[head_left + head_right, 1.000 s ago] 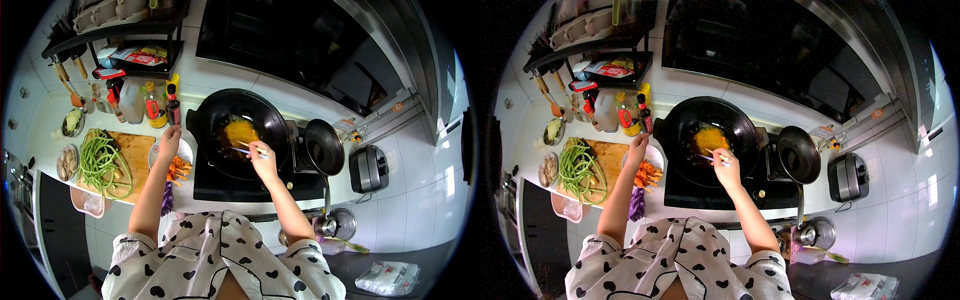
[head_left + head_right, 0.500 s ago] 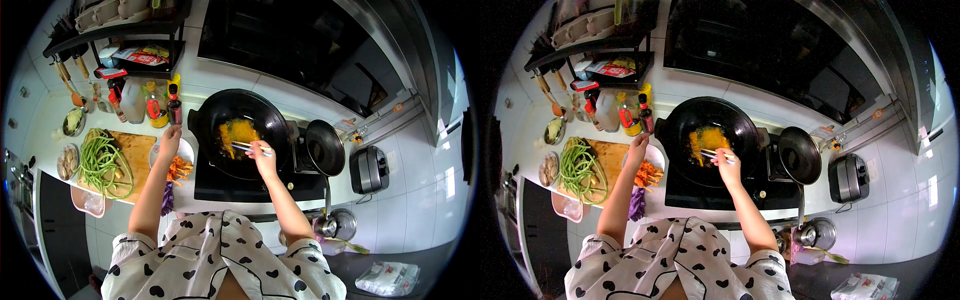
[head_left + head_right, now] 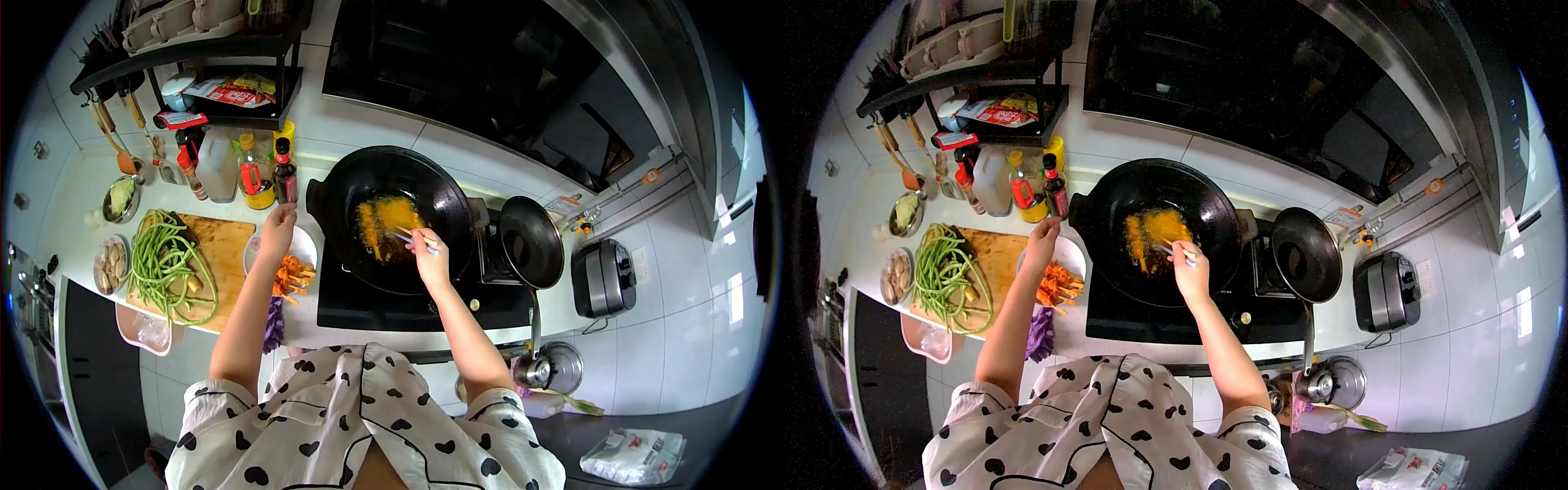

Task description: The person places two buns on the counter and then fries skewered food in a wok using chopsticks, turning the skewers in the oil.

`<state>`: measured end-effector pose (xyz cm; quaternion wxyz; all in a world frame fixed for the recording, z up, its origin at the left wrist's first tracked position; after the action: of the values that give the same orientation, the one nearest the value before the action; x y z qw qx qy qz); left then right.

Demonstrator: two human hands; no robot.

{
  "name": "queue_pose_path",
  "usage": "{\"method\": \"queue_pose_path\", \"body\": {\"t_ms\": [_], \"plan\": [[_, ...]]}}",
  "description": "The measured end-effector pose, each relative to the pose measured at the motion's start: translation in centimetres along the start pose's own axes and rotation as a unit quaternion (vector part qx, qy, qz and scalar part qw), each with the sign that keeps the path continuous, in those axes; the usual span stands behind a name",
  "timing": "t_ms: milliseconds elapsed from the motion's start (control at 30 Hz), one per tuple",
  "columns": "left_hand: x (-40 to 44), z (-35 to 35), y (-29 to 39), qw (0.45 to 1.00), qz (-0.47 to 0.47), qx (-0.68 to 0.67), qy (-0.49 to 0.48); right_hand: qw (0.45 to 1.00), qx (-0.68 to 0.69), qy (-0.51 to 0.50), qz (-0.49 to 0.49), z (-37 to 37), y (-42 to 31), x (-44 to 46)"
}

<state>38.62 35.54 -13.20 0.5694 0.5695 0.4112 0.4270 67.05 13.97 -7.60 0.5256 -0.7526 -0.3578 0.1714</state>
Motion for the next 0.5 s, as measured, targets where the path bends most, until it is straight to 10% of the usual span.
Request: {"method": "queue_pose_path", "body": {"t_ms": [233, 500], "plan": [[-0.1, -0.1, 0.0, 1.0, 0.008, -0.006, 0.004, 0.989, 0.124, -0.017, 0.078, -0.7, -0.1, 0.1], [-0.5, 0.4, 0.4, 1.0, -0.017, 0.009, -0.003, 0.996, -0.07, 0.031, -0.033, -3.5, -2.2, 0.3]]}}
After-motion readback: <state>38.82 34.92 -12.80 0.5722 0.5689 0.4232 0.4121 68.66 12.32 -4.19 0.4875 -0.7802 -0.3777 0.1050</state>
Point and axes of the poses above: each hand's wrist, its own x-axis towards the middle knuckle, its own z-axis out of the palm, y = z × x, the point moved 9 cm from there along x, towards the middle knuckle, and after that the axes turned 6 degrees about -x, right-handed, at the moved point
